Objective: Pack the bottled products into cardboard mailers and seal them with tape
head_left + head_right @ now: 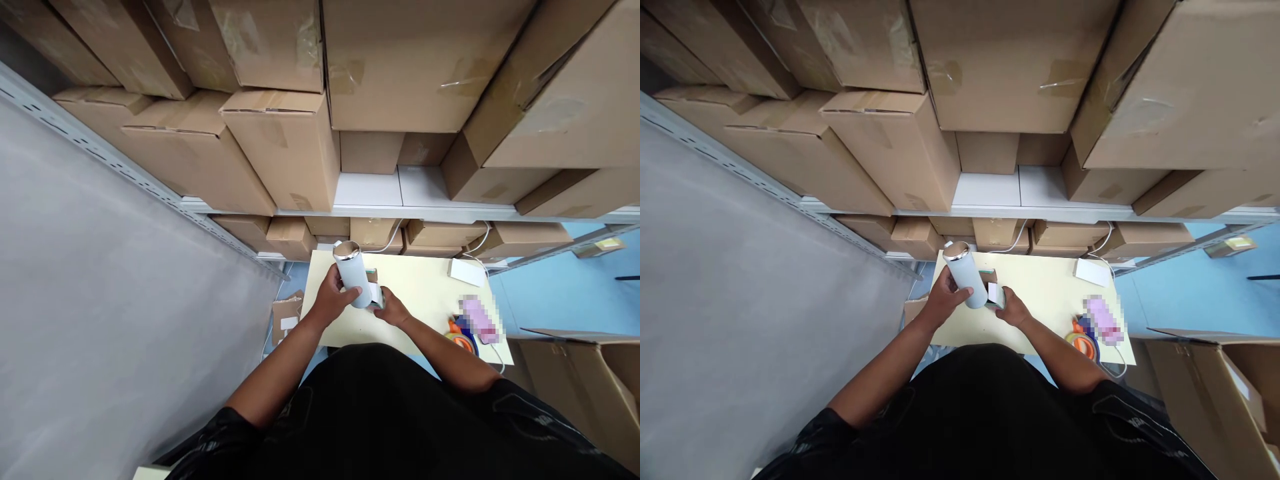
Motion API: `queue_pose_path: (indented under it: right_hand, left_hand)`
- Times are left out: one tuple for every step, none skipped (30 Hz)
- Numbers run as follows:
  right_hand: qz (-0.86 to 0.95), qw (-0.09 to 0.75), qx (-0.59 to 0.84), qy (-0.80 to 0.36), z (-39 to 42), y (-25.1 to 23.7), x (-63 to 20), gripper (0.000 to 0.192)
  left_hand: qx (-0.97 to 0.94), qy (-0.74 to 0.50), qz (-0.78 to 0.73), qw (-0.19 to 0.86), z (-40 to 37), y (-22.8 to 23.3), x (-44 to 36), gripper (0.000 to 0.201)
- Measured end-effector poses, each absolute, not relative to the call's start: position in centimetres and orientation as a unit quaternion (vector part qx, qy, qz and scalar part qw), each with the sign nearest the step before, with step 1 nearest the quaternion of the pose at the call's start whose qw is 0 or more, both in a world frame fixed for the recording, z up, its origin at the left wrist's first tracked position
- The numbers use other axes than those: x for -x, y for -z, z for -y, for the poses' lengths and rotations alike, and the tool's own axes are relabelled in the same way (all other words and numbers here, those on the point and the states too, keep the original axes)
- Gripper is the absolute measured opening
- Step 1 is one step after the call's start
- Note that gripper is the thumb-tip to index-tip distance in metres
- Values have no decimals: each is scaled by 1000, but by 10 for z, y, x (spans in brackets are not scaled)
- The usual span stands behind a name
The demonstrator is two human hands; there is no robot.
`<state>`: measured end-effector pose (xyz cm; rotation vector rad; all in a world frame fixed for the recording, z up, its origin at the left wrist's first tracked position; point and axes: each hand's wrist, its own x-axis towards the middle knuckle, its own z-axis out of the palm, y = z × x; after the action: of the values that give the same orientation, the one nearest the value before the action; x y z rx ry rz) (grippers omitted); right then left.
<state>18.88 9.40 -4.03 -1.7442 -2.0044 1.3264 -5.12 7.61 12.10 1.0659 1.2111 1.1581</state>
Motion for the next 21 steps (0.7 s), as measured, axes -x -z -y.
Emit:
queue_pose_path:
  right_hand:
    - [669, 88, 588, -446, -92, 43, -193, 83]
    - [667, 90, 591, -445, -90, 45, -197, 84]
    - [663, 94, 595, -444, -88, 47, -200, 85]
    - [658, 99, 600, -444, -86, 49, -202, 86]
    - [652, 105, 603, -446, -84, 51, -204, 87]
    - [646, 112, 606, -449, -83, 52, -206, 87]
    - [641, 119, 607, -454, -82, 54, -208, 86]
    - [636, 127, 607, -459, -81, 55, -210, 84]
    - [633, 135, 604, -464, -80, 56, -212, 83]
    - [630, 143, 602, -468, -79, 57, -214, 83]
    - [629, 154, 600, -470, -77, 57, -216, 85]
    - [630, 167, 596, -469, -76, 57, -218, 88]
    - [634, 183, 592, -464, -73, 56, -220, 93]
    - [638, 202, 586, -456, -71, 53, -223, 98]
    - [644, 224, 579, -447, -68, 49, -225, 102]
    - [648, 246, 572, -438, -66, 43, -227, 105]
    - [653, 265, 565, -429, -63, 36, -228, 105]
    - [656, 283, 559, -420, -61, 28, -229, 104]
    - [658, 296, 557, -411, -59, 20, -229, 100]
    - [659, 305, 558, -402, -59, 12, -227, 96]
    - [658, 308, 563, -394, -58, 5, -225, 91]
  left_hand:
    - [-452, -484, -514, 545, -77, -121, 49, 66]
    - [-456, -479, -517, 544, -78, -121, 47, 66]
    - [-459, -473, -519, 544, -79, -121, 44, 67]
    - [-463, -466, -521, 544, -80, -120, 42, 68]
    - [-467, -460, -522, 546, -81, -119, 40, 68]
    - [-471, -453, -522, 548, -82, -118, 38, 68]
    - [-475, -447, -522, 550, -82, -116, 35, 68]
    - [-479, -441, -521, 551, -83, -115, 33, 67]
    - [-484, -436, -520, 552, -83, -113, 31, 67]
    - [-490, -432, -520, 551, -84, -111, 29, 67]
    - [-497, -427, -519, 549, -84, -109, 27, 67]
    - [-502, -422, -519, 548, -84, -107, 25, 68]
    - [-506, -417, -520, 546, -84, -105, 23, 69]
    - [-511, -413, -521, 545, -84, -104, 21, 70]
    - [-514, -408, -522, 544, -84, -102, 20, 71]
    - [-517, -405, -523, 544, -84, -101, 18, 72]
    - [-519, -402, -524, 543, -84, -99, 17, 72]
    - [-521, -401, -523, 543, -83, -97, 16, 73]
    - [-522, -401, -522, 542, -83, -95, 15, 72]
    - [-522, -402, -520, 543, -83, -93, 14, 72]
    - [-522, -405, -518, 544, -83, -91, 14, 71]
